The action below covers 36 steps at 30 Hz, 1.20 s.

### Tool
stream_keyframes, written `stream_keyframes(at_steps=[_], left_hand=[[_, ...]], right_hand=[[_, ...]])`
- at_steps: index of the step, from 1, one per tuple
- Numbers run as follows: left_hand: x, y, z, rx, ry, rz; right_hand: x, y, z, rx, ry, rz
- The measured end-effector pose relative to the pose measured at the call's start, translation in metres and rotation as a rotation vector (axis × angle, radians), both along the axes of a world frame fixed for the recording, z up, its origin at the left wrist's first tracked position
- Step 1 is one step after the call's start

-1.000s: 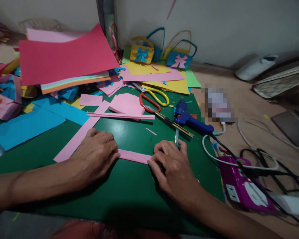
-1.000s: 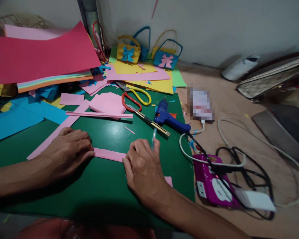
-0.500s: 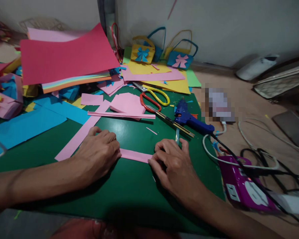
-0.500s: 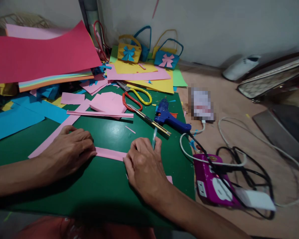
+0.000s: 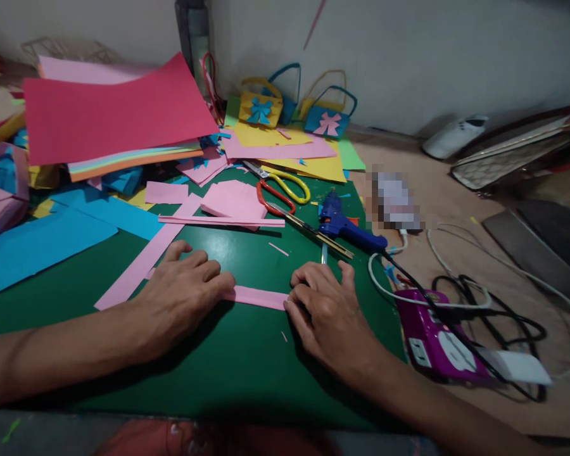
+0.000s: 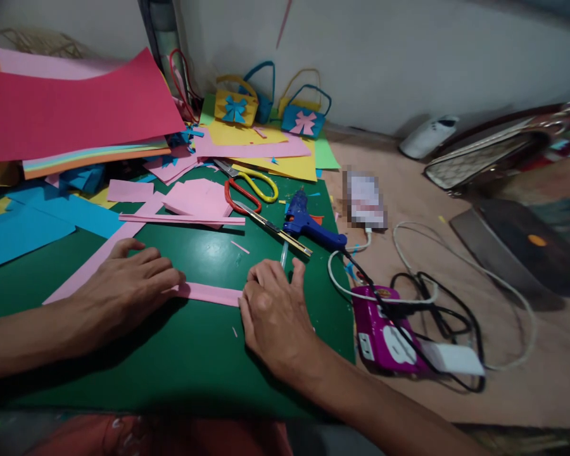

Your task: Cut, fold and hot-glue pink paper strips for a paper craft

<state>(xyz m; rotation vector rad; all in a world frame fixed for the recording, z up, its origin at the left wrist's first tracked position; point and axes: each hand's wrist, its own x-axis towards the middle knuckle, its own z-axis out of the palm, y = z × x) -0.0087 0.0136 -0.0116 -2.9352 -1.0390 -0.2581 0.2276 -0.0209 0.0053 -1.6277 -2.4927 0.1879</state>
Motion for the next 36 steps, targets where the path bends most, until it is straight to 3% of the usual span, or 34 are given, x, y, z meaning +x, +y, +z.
stream_keyframes(at_steps=[6, 11, 19, 30, 36], left_hand=[[-0.003, 0.001, 0.006, -0.002, 0.073, -0.149], [-0.002, 0.000, 0.009, 0.029, 0.117, -0.189], [0.000, 0.002, 0.006, 0.060, 0.180, -0.199], [-0.002, 0.002, 0.001, 0.069, 0.112, -0.216], [-0.002, 0.001, 0.000, 0.062, 0.115, -0.214]], right_hand=[[0.000, -0.003, -0.005, 0.181, -0.095, 0.047], [-0.001, -0.009, -0.004, 0.351, -0.170, 0.224], [-0.001, -0.015, -0.011, 0.386, -0.300, 0.399], [0.025, -0.035, -0.001, 0.370, -0.401, 0.331], [0.029, -0.028, 0.006, 0.388, -0.356, 0.259]])
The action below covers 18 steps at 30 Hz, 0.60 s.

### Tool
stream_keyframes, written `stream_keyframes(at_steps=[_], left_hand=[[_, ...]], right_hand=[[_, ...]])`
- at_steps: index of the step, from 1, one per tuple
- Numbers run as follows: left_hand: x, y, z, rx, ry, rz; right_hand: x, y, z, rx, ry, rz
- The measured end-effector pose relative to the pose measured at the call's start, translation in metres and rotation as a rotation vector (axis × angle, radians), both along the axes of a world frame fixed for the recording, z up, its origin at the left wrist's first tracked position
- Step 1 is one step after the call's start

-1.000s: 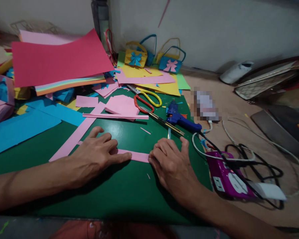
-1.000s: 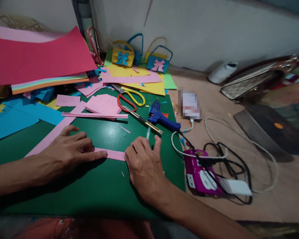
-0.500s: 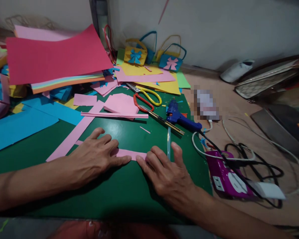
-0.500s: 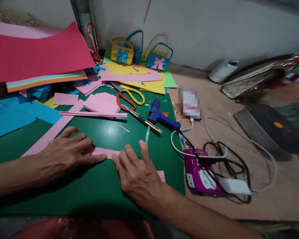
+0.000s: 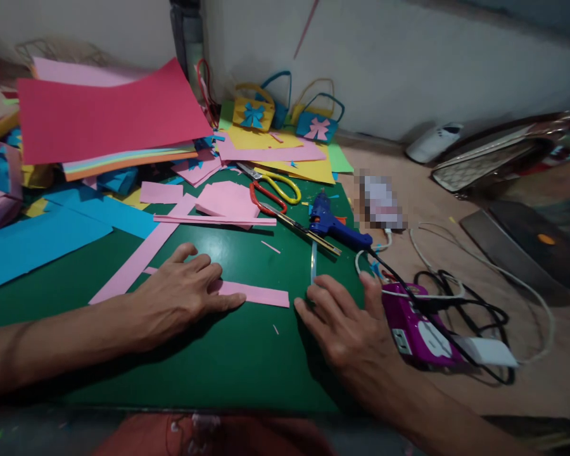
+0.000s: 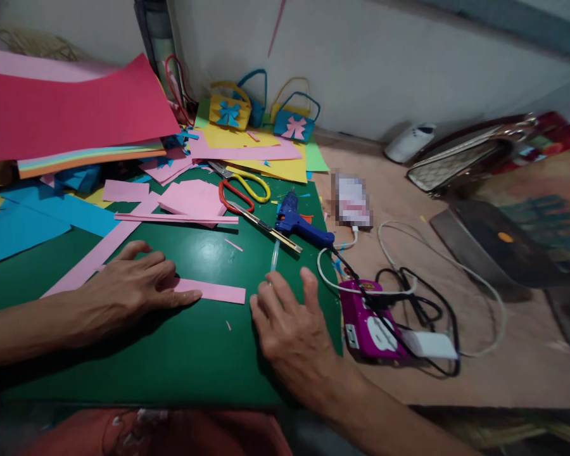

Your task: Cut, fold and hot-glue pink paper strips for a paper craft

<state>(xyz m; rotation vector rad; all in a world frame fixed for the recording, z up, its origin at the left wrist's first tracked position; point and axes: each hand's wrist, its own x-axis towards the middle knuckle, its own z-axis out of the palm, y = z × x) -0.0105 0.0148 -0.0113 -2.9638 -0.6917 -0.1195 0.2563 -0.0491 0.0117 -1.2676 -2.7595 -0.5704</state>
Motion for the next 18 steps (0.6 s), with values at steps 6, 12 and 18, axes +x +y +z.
stream_keyframes(at_steps=[6, 12, 18], left_hand=[[0.012, -0.006, 0.006, 0.016, 0.043, 0.025], [0.024, -0.012, 0.003, 0.032, 0.022, 0.039], [0.016, -0.013, -0.004, 0.004, -0.175, 0.099]], right_hand=[[-0.017, 0.014, 0.016, -0.126, 0.282, -0.077], [-0.042, 0.032, 0.010, -0.442, 0.346, -0.163], [-0.050, 0.043, 0.001, -0.541, 0.333, -0.149]])
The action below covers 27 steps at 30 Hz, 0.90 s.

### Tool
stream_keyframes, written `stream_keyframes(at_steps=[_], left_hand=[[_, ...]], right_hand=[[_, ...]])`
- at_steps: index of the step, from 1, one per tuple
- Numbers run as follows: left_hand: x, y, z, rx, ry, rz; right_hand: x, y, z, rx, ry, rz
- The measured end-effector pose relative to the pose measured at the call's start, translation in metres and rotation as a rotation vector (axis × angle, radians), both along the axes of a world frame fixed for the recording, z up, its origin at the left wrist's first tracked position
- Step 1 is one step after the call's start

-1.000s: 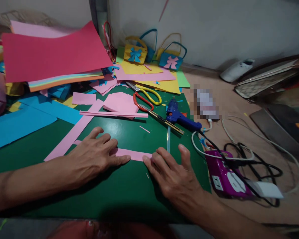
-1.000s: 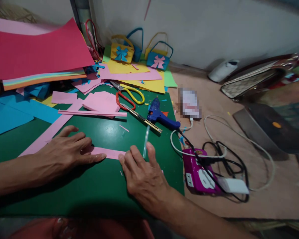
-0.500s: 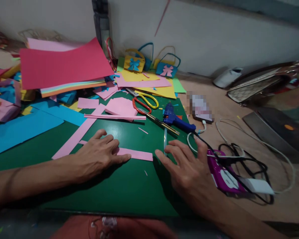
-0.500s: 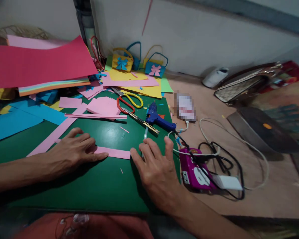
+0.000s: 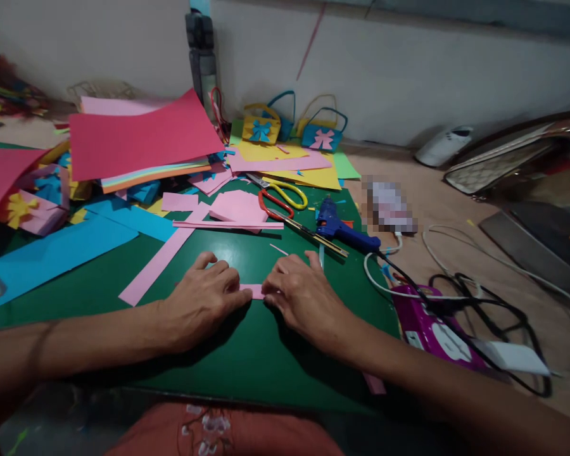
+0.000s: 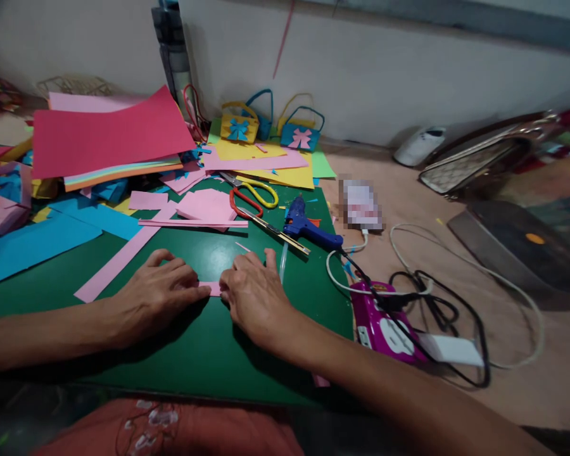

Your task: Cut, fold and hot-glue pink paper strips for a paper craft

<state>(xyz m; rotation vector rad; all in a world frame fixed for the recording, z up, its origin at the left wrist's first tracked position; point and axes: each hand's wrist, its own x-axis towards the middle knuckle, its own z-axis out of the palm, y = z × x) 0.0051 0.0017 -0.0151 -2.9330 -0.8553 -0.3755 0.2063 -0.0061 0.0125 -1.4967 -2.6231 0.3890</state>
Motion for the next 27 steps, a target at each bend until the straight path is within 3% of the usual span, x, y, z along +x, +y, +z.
stream_keyframes(at_steps=[7, 14, 21, 27], left_hand=[[-0.007, 0.001, 0.003, -0.093, -0.120, 0.066], [-0.033, 0.000, 0.000, -0.232, -0.180, 0.136], [-0.036, 0.001, 0.003, -0.290, -0.196, 0.170], [-0.058, 0.001, 0.004, -0.389, -0.245, 0.326]], right_hand=[[-0.011, 0.005, -0.003, -0.011, 0.010, 0.008], [-0.013, 0.004, -0.004, -0.018, 0.006, -0.026], [-0.015, 0.005, -0.010, 0.045, 0.010, 0.011], [-0.014, 0.006, -0.012, 0.029, 0.026, -0.004]])
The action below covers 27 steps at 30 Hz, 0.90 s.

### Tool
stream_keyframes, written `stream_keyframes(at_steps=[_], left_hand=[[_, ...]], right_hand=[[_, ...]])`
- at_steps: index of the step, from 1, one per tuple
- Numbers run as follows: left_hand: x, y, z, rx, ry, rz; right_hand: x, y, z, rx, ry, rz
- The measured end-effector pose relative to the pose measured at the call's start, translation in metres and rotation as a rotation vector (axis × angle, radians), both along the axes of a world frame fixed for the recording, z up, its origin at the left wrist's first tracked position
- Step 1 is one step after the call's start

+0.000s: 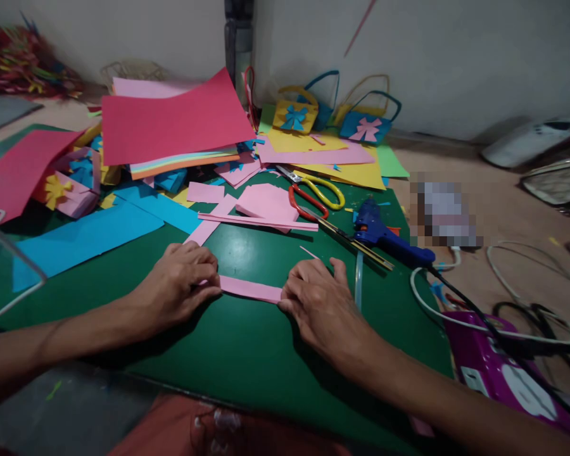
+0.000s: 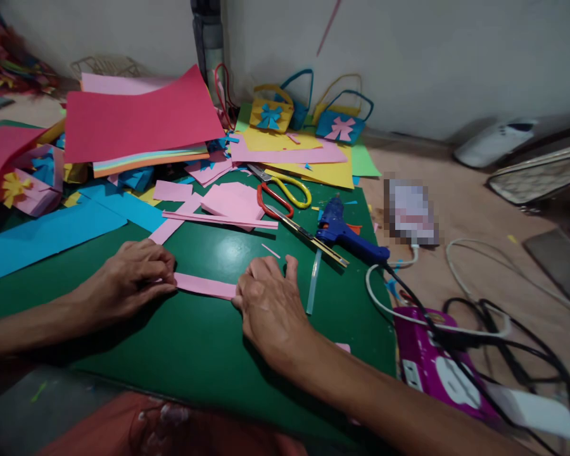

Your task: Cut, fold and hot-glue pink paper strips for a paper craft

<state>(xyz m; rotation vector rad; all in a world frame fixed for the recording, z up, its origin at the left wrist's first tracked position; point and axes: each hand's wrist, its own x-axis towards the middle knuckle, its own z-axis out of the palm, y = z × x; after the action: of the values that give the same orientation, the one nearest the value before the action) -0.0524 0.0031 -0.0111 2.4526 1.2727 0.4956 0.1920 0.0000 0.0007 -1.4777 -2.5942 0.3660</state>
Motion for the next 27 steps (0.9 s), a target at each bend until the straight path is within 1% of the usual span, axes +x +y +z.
stream_keyframes(at_steps=[3, 5, 12, 15, 19, 27], left_hand=[[-0.012, -0.001, 0.001, -0.077, 0.005, 0.045], [-0.015, -0.002, 0.001, -0.100, 0.002, 0.066], [-0.013, -0.002, 0.003, -0.146, 0.004, 0.085], [-0.013, -0.001, 0.003, -0.151, -0.003, 0.086], [-0.014, -0.002, 0.003, -0.160, -0.013, 0.099], [-0.014, -0.003, 0.002, -0.155, -0.024, 0.166]], right_hand=[[-0.001, 0.001, 0.001, -0.024, -0.004, -0.009], [-0.001, 0.001, 0.003, -0.033, 0.000, -0.015], [-0.002, 0.003, 0.006, -0.038, -0.009, -0.011], [-0.003, 0.004, 0.006, -0.033, -0.014, 0.002], [-0.003, 0.004, 0.008, -0.061, -0.023, -0.005], [-0.001, 0.006, 0.005, -0.020, 0.018, 0.011]])
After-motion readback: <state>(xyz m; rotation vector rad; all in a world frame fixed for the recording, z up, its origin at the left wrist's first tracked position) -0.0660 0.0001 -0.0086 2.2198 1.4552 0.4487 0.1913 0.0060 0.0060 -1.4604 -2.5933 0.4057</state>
